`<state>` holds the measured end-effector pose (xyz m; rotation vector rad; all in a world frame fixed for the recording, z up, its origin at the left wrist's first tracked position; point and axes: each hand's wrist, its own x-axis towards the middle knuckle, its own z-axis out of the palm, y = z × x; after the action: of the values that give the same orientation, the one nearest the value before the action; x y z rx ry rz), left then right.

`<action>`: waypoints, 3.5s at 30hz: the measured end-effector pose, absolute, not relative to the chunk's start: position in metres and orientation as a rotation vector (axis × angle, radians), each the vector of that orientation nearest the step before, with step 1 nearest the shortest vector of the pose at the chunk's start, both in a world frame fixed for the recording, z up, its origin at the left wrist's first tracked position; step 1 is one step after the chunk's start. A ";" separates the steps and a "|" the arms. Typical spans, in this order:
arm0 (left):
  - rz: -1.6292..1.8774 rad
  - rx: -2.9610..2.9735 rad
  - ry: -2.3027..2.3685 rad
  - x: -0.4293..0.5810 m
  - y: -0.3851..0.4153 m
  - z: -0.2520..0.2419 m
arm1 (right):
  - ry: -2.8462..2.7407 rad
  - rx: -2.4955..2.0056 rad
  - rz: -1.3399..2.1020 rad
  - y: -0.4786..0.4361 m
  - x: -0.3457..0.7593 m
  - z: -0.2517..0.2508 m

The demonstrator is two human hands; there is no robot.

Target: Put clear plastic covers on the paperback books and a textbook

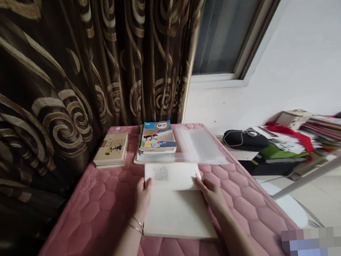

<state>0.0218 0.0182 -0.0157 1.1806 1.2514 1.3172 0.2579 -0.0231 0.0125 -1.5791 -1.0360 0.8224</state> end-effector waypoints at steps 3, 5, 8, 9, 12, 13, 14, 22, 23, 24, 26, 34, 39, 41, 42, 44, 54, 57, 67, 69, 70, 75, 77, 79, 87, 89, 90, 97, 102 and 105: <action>1.311 1.165 1.249 0.023 0.017 -0.012 | -1.083 -1.542 0.926 -0.026 0.262 0.019; 1.311 1.155 1.230 0.023 0.016 -0.008 | -1.084 -1.528 0.971 -0.025 0.264 0.018; 1.302 1.126 1.178 0.021 0.014 -0.005 | -1.057 -1.512 0.955 -0.022 0.266 0.009; 1.291 1.113 1.159 0.020 0.014 -0.005 | -1.057 -1.520 0.926 -0.021 0.266 0.006; 1.247 1.114 1.114 0.018 0.015 -0.006 | -1.090 -1.564 0.831 -0.017 0.265 -0.002; 1.239 1.131 1.122 0.017 0.016 -0.006 | -1.099 -1.576 0.802 -0.016 0.264 -0.003; 1.238 1.153 1.150 0.017 0.016 -0.006 | -1.103 -1.584 0.775 -0.015 0.264 -0.005; 1.262 1.283 1.313 0.021 0.016 -0.009 | -1.092 -1.631 0.708 -0.015 0.262 -0.001; 1.264 1.283 1.314 0.021 0.016 -0.010 | -1.111 -1.621 0.765 -0.017 0.264 0.002; 1.269 1.278 1.310 0.021 0.016 -0.011 | -1.137 -1.600 0.836 -0.019 0.266 0.006; 1.274 1.258 1.283 0.020 0.016 -0.012 | -1.180 -1.544 0.972 -0.022 0.269 0.011; 1.229 1.103 1.099 0.016 0.015 -0.003 | -1.080 -1.462 1.077 -0.018 0.271 -0.002; 1.242 1.071 1.102 0.019 0.014 0.000 | -1.061 -1.392 1.114 -0.020 0.268 0.001; 1.257 1.100 1.123 0.019 0.014 -0.002 | -1.049 -1.395 1.099 -0.022 0.267 0.002; 1.260 1.113 1.132 0.019 0.015 -0.004 | -1.043 -1.413 1.079 -0.022 0.267 0.003; 1.258 1.127 1.145 0.018 0.015 -0.007 | -1.039 -1.478 1.010 -0.022 0.266 0.001; 1.267 1.189 1.171 0.020 0.011 0.000 | -1.084 -1.623 0.689 -0.011 0.259 -0.011; 1.273 1.207 1.197 0.020 0.012 -0.001 | -1.068 -1.610 0.652 -0.010 0.257 -0.010; 1.278 1.182 1.106 0.017 0.017 -0.007 | -1.045 -1.538 0.782 -0.017 0.259 -0.006; 1.283 1.208 1.177 0.017 0.019 -0.011 | -1.046 -1.531 0.785 -0.017 0.260 -0.009; 1.284 1.211 1.215 0.017 0.019 -0.013 | -1.052 -1.530 0.772 -0.016 0.260 -0.010; 1.280 1.207 1.307 0.018 0.021 -0.020 | -1.093 -1.564 0.648 -0.011 0.259 -0.013; 1.282 1.205 1.290 0.018 0.020 -0.018 | -1.093 -1.583 0.601 -0.010 0.258 -0.012; 1.263 1.187 1.223 0.018 0.019 -0.014 | -1.094 -1.582 0.607 -0.010 0.256 -0.010; 1.283 1.212 1.184 0.018 0.022 -0.008 | -1.132 -1.484 0.768 -0.015 0.260 -0.005; 1.287 1.234 1.232 0.019 0.022 -0.010 | -1.130 -1.458 0.759 -0.014 0.261 -0.008; 1.288 1.246 1.246 0.019 0.022 -0.011 | -1.123 -1.448 0.745 -0.013 0.261 -0.009; 1.274 1.294 1.319 0.017 0.022 -0.015 | -1.120 -1.444 0.653 -0.008 0.263 -0.023; 1.279 1.268 1.129 0.014 0.025 -0.015 | -1.093 -1.426 0.641 -0.007 0.265 -0.024; 1.290 1.227 1.089 0.014 0.027 -0.018 | -1.095 -1.360 0.677 -0.008 0.264 -0.021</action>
<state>0.0136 0.0270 -0.0178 1.2270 1.0890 1.2902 0.2645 -0.0083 -0.0211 -1.3600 -1.0946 0.6774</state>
